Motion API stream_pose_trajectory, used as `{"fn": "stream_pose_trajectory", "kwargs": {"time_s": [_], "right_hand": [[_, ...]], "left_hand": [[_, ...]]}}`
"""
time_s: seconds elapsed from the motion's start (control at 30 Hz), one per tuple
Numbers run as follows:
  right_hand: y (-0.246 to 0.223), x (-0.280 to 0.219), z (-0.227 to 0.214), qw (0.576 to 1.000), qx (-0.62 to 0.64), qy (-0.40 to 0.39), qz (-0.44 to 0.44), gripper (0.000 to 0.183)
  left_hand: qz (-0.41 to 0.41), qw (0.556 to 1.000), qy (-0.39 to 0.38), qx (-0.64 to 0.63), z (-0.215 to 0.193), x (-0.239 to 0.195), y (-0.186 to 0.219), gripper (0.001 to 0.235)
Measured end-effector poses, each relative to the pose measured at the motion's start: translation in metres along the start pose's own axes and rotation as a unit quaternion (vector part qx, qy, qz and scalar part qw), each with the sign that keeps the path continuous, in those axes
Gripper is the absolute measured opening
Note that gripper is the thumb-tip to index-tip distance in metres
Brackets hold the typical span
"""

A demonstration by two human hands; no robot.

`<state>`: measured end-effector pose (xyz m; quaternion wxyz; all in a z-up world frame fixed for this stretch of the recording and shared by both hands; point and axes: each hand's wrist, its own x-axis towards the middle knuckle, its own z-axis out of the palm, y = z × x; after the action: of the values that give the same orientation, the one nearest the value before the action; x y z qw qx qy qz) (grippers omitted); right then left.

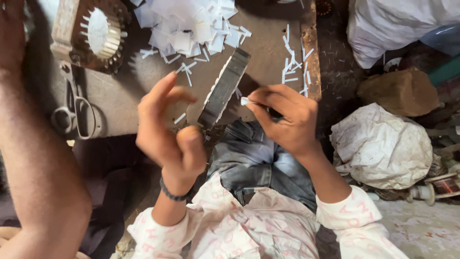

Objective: The person inserts small rectangular paper insulators into the slots of a metal motor stator core by hand.

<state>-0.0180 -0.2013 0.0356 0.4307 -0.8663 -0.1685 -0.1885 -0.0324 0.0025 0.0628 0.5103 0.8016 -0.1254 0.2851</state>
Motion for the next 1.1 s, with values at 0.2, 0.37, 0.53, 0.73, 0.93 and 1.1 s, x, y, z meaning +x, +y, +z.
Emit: {"fn": "stream_pose_trajectory", "kwargs": {"time_s": [0.2,0.37,0.53,0.73,0.93,1.1], "right_hand": [[0.004,0.014,0.01,0.999,0.033,-0.008,-0.001,0.012],[0.005,0.018,0.013,0.999,0.035,-0.004,0.013,0.012],[0.001,0.017,0.017,0.999,0.025,0.012,0.042,0.014],[0.001,0.014,0.018,1.0,-0.007,0.027,0.003,0.015],[0.005,0.014,0.02,0.999,-0.017,0.026,0.014,0.014],[0.0,0.012,0.029,0.995,-0.044,0.071,0.048,0.014]], "left_hand": [[-0.073,0.991,-0.106,-0.047,0.028,0.007,-0.015,0.049],[-0.118,0.982,-0.126,-0.082,0.028,0.015,-0.01,0.048],[-0.119,0.98,-0.133,-0.091,0.029,0.018,-0.007,0.045],[-0.127,0.977,-0.142,-0.092,0.031,0.023,-0.007,0.046],[-0.129,0.975,-0.151,-0.099,0.03,0.025,-0.006,0.046],[-0.138,0.973,-0.151,-0.109,0.031,0.025,-0.005,0.047]]}}
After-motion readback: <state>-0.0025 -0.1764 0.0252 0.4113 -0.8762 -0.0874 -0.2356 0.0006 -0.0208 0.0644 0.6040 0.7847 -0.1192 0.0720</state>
